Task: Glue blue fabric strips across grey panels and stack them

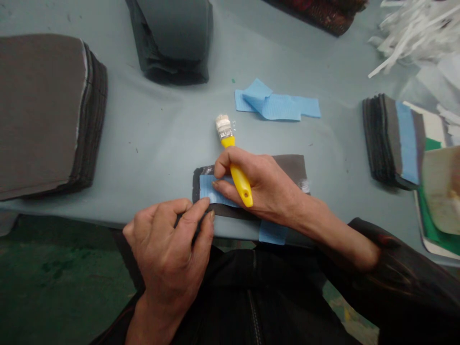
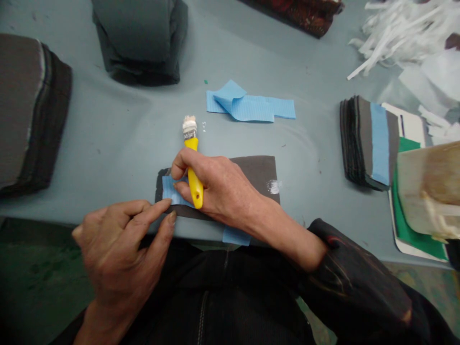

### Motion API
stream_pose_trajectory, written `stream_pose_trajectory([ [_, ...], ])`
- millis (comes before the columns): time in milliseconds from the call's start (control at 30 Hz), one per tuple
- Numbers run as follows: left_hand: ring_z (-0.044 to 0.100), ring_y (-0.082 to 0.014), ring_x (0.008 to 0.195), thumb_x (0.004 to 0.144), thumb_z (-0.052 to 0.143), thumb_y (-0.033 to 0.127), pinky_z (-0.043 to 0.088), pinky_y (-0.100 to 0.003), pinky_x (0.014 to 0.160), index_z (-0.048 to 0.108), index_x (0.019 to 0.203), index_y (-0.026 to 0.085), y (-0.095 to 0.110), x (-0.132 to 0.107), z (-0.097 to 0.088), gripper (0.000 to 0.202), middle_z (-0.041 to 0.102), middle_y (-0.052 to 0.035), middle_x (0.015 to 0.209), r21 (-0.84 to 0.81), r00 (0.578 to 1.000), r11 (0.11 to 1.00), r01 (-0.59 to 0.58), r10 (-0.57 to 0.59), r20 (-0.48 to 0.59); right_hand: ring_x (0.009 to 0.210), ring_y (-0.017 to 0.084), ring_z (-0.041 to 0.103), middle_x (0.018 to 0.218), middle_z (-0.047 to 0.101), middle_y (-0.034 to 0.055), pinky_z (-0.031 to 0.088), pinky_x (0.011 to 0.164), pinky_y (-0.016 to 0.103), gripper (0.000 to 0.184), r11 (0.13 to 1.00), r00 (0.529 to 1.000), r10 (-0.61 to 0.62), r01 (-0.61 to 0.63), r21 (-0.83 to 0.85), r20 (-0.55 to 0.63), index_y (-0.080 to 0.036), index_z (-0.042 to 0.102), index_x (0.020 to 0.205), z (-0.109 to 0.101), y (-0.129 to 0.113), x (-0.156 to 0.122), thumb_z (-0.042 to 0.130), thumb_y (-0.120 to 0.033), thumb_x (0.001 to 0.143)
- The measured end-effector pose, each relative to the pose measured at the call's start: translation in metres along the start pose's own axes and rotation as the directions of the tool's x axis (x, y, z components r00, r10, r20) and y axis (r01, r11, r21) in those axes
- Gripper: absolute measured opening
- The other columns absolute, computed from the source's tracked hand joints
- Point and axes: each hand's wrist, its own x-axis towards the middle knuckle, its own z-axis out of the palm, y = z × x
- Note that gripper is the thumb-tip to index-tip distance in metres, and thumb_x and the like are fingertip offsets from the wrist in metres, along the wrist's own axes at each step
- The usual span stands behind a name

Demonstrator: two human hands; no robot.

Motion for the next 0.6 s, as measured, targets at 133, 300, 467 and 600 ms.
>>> stream_pose_trajectory([
  [133,0.06,-0.0299,0.095,0.099,0.07,0.023,0.037,-0.047,0.086,0.072,0.124,0.027,0.0015,0.0,0.0017,0.025,0.076,-0.0073,0.105,-0.002,1.0,1.0,0.023,-0.023,-0.01,0.065,0.011,0.046,0.077,0.057,-0.0061,0.033,0.065,0.027,0.009,1.0,1.0,-0.013,0.013,-0.001,-0.008,-0.024,0.056,0.096,0.001,0.0008,-0.0001,0.065,-0.023,0.095],
  [300,0.061,-0.0302,0.096,0.099,0.07,0.023,0.038,-0.048,0.086,0.071,0.124,0.027,0.0014,0.0002,0.0025,0.025,0.076,-0.0076,0.106,-0.002,1.0,1.0,0.021,-0.021,-0.012,0.065,0.011,0.044,0.08,0.059,-0.005,0.034,0.065,0.027,0.009,0.999,0.999,-0.003,0.001,-0.033,-0.045,-0.024,0.058,0.097,0.0055,0.0023,-0.0013,0.066,-0.023,0.094],
  [467,0.06,-0.0305,0.097,0.099,0.07,0.023,0.037,-0.048,0.087,0.07,0.125,0.025,0.0016,0.0012,0.0018,0.027,0.076,-0.0084,0.107,0.0,1.0,1.0,0.008,-0.008,-0.01,0.065,0.011,0.043,0.08,0.059,-0.005,0.035,0.065,0.027,0.007,0.999,0.997,-0.021,0.019,-0.037,-0.069,-0.024,0.059,0.097,0.0073,0.0023,-0.0019,0.064,-0.021,0.093],
  [600,0.06,-0.0306,0.096,0.099,0.07,0.023,0.037,-0.048,0.087,0.07,0.125,0.026,0.0018,0.0014,0.0023,0.026,0.076,-0.008,0.107,-0.002,1.0,1.0,0.015,-0.015,-0.014,0.063,0.011,0.044,0.077,0.057,-0.0059,0.034,0.064,0.028,0.012,0.999,0.998,0.01,-0.012,-0.031,-0.054,-0.024,0.059,0.098,0.0048,-0.0011,-0.0028,0.068,-0.03,0.093],
])
